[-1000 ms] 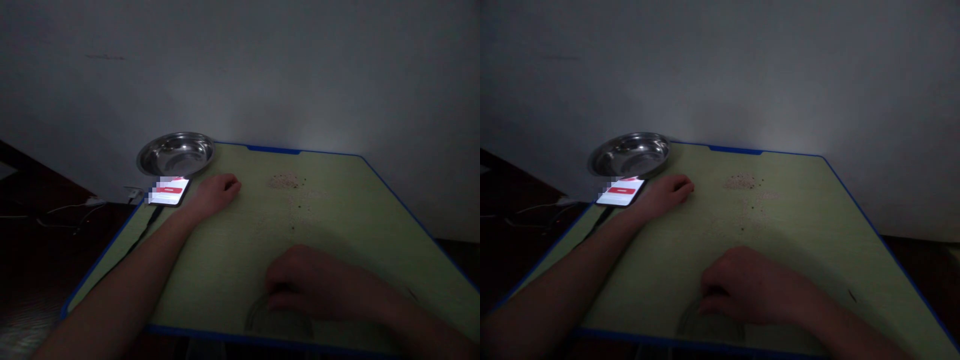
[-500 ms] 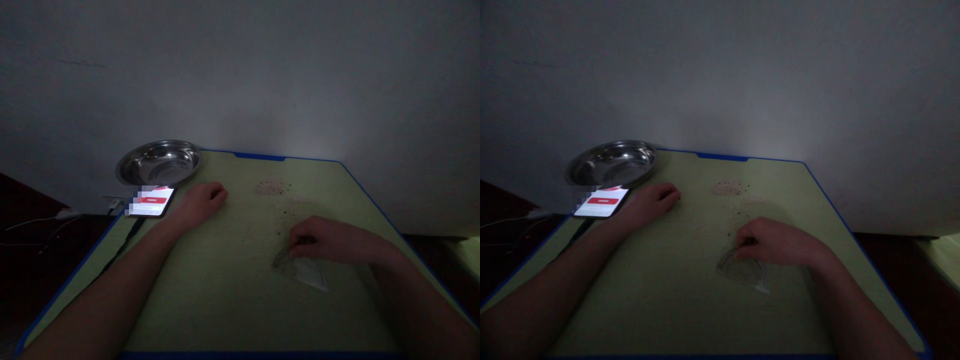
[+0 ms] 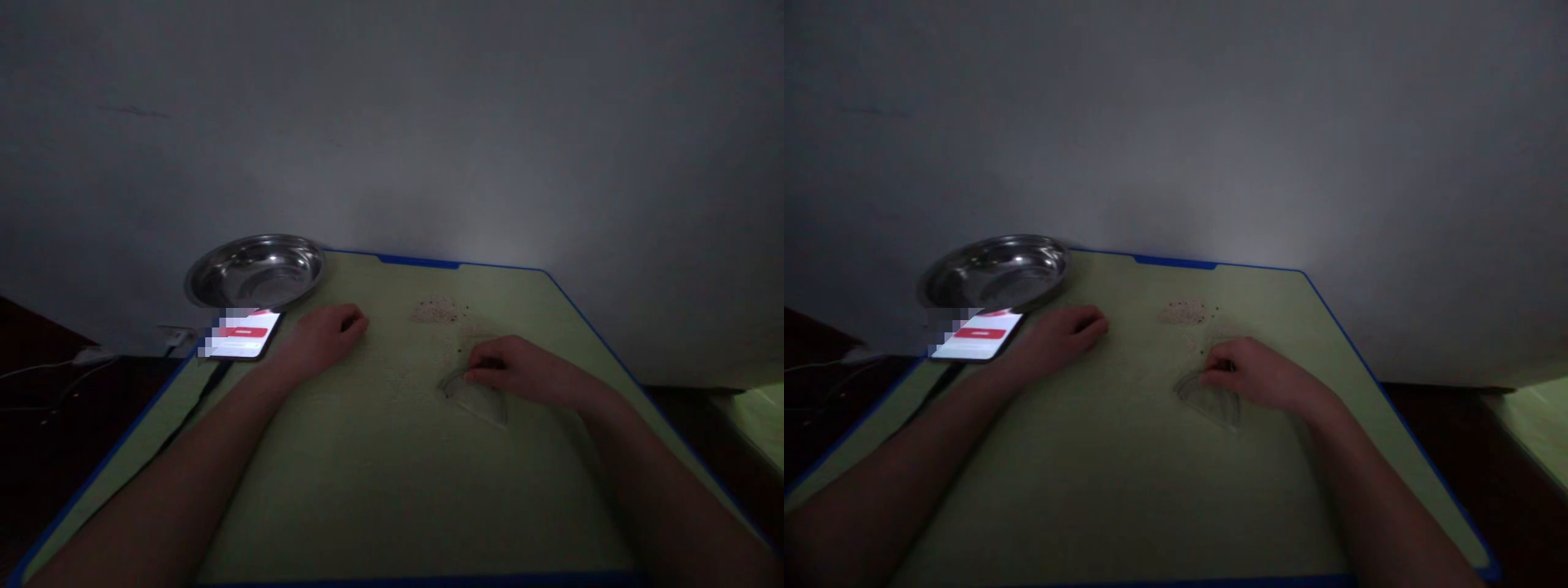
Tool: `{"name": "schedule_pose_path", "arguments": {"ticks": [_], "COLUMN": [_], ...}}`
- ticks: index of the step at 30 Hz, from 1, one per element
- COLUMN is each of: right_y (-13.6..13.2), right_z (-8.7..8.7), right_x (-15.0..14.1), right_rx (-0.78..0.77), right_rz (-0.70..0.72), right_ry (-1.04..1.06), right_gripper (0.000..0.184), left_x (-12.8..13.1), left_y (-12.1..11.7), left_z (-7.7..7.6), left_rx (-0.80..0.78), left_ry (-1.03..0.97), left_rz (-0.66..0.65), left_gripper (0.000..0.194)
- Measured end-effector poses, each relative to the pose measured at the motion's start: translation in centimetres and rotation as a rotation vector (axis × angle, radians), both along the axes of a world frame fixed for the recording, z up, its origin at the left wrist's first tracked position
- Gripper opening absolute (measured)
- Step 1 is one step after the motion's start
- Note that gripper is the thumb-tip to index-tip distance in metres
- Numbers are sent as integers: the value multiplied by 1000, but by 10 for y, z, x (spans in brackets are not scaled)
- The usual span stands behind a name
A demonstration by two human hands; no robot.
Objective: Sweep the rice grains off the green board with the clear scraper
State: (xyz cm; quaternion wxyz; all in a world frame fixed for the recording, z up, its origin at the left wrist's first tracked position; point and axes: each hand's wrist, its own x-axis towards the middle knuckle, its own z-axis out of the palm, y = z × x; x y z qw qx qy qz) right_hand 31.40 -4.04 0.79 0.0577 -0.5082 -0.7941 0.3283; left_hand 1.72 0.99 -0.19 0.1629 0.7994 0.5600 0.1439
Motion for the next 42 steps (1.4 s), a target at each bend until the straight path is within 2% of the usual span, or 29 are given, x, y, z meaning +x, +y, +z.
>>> {"name": "schedule_pose_path", "arguments": {"ticks": [3, 7, 16, 21, 25, 29, 32, 37, 42], "right_y": [-5, -8, -12, -19, -21, -20, -17, -17, -25], "right_z": [5, 10, 7, 17, 23, 20, 16, 13, 15], "right_x": [-3, 0, -12, -18, -14, -10, -7, -10, -20], "right_rx": [-61, -87, -95, -149, -187, -252, -272, -220, -259], "right_rz": [54, 48, 88, 136, 174, 283, 280, 209, 317], "right_ry": [38, 63, 65, 82, 91, 27, 15, -8, -15], "right_gripper": [25, 24, 23, 21, 21, 21, 20, 21, 18], "left_x": [0, 0, 0, -1, 0, 1, 0, 0, 0], "left_y": [0, 0, -1, 1, -1, -1, -1, 0, -1], "left_z": [-1, -1, -1, -5, -2, 0, -1, -3, -2], "left_rx": [5, 7, -2, 8, -9, -3, 0, 6, 4], "left_ry": [4, 10, 18, 3, 20, 19, 17, 28, 22], "left_rz": [-1, 8, 15, 12, 24, 9, 6, 20, 9], "left_gripper": [33, 32, 32, 32, 32, 32, 33, 32, 33]}}
